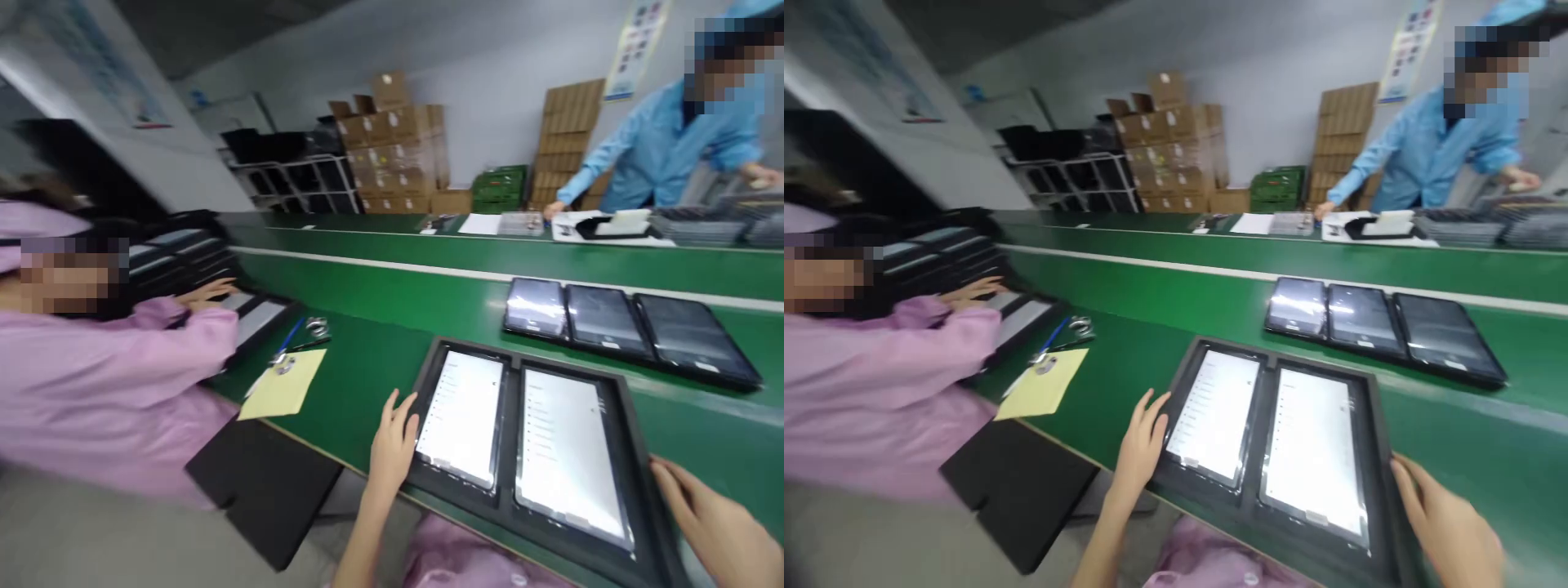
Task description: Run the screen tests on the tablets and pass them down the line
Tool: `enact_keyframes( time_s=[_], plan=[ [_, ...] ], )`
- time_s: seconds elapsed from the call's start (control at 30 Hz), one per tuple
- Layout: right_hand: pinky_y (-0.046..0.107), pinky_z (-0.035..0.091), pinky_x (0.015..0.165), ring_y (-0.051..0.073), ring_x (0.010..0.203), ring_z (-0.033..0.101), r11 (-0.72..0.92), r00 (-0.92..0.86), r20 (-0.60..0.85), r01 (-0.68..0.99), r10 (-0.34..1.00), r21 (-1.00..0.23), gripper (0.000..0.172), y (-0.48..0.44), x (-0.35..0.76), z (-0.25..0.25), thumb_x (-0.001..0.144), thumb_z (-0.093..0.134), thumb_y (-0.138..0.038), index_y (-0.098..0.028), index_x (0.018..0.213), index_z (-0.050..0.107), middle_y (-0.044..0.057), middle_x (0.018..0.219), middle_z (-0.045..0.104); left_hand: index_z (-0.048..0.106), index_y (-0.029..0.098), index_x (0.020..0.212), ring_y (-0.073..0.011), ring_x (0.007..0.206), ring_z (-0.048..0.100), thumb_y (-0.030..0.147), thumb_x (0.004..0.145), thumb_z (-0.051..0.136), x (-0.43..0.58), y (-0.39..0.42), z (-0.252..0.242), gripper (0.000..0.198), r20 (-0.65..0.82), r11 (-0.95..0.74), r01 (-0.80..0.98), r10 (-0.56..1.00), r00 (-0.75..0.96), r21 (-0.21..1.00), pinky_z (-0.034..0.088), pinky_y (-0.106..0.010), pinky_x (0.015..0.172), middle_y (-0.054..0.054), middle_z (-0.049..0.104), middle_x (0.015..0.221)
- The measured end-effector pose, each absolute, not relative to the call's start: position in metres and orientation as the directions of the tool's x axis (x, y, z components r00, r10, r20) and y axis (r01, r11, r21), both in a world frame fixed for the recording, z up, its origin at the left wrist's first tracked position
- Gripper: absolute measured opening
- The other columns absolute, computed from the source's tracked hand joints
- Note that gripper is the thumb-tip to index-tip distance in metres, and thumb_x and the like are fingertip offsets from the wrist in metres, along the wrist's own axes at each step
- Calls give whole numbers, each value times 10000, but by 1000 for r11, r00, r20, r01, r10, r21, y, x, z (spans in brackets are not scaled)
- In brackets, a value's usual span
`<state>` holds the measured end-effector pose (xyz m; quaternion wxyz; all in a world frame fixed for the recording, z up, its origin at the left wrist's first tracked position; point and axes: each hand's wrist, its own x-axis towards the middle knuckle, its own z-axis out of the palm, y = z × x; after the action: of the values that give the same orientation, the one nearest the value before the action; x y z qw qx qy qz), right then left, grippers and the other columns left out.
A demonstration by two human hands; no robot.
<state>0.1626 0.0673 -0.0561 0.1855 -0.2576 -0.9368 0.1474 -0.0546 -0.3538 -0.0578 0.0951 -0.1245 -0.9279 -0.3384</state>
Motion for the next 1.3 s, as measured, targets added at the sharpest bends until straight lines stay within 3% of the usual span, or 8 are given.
enact_keyframes(
  time_s=[0.1,0.23,0.4,0.57,0.67,0.77,1.13,1.3],
  plan=[
    [335,450,450,257,585,647,825,-732,393,432,557,-364,507,57,153,-25,978,371,-579,-264,1098,750,79,793,721,620,247,1339,-294,1261,566,429,1009,322,-54,-350,-56,480,215,756,304,218,-952,580,518,-464,996,-141,421,1520],
    [374,508,766,257,900,640,984,-876,468,40,119,-176,394,13,115,-8,1023,412,-434,-250,1167,729,121,998,690,602,236,1371,-337,1348,472,458,1014,287,-52,-345,-55,526,233,790,374,296,-926,486,440,-564,1065,-164,378,1544],
    [613,236,1081,388,1301,406,974,-930,299,-225,-212,-6,595,-29,87,-26,895,618,-629,-381,1430,535,152,1478,451,642,281,1333,-397,1441,318,419,1014,335,-49,-337,-64,464,230,877,404,351,-908,258,272,-717,1101,-147,366,1572],
    [589,192,1100,325,1249,450,971,-921,384,-145,-63,-189,328,-21,97,-26,994,491,-514,-325,1027,756,82,1382,545,572,367,1398,-442,1474,238,448,1014,345,-43,-339,-62,453,344,693,682,597,-724,234,234,-760,1088,-97,251,1644],
    [516,319,1008,235,961,566,922,-856,508,-122,90,-368,493,-11,104,-21,1050,289,-358,-247,844,723,70,1044,662,245,323,1582,-426,1481,244,516,1019,267,-40,-339,-57,595,379,627,729,627,-681,273,224,-732,1115,-144,223,1649],
    [423,393,852,185,758,541,868,-841,534,-197,89,-456,504,-7,105,-17,1059,239,-323,-217,874,695,43,831,632,87,228,1612,-382,1472,291,526,1025,225,-38,-339,-56,672,399,638,698,576,-713,326,257,-649,1145,-192,319,1597],
    [517,321,993,299,1146,462,948,-928,366,-170,-64,-267,437,-18,103,-16,1056,321,-427,-310,1132,736,115,1287,540,172,155,1588,-322,1257,526,556,1020,235,-33,-338,-55,698,421,672,643,496,-759,367,360,-530,1092,-188,578,1344],
    [555,294,1014,328,1170,448,967,-934,346,-162,-87,-194,410,-18,103,-20,1036,369,-476,-320,1172,723,136,1330,521,210,187,1577,-313,1232,540,515,1026,237,-31,-335,-51,642,370,725,606,491,-788,328,177,-594,1165,-158,632,1306]
  ],
)
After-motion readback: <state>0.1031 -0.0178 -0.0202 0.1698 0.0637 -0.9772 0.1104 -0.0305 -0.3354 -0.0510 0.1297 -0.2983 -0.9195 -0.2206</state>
